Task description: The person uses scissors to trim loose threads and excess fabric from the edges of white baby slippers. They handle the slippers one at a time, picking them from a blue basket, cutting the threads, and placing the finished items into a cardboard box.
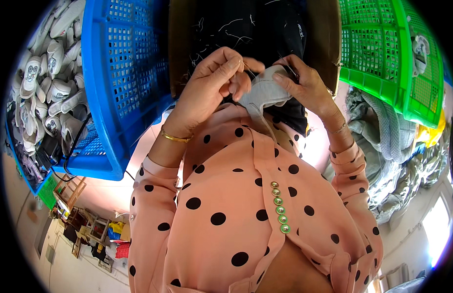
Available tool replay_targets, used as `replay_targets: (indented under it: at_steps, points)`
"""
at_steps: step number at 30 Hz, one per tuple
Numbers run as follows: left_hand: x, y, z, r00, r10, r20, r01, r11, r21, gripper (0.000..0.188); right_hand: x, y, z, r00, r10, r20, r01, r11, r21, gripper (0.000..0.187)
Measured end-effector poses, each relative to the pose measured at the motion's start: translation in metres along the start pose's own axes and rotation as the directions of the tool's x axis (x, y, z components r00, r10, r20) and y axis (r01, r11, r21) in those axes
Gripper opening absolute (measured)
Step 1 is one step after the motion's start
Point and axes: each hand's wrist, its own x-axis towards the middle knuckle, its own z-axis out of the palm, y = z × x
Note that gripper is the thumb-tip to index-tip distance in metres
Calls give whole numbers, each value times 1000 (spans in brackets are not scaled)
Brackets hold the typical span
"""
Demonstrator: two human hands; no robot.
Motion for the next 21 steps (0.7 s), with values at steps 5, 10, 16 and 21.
replay_targets:
  at_steps: [5,10,16,21]
  points:
    - [-1,3,7,989,146,-28,-60,563,824,27,-4,-4,0,1000,8,-17,-9,999,-53,45]
    - [3,-3,11,987,-161,-18,113,604,789,31,-10,-2,6,997,-51,-57,45,994,-103,45]
    - [14,-38,30,996,-65,-62,74,985,159,33,-36,10,15,981,-27,-192,-6,985,-170,44]
    - [15,-42,40,985,-86,-152,98,992,77,34,-40,-8,-12,995,-58,-86,5,854,-521,42]
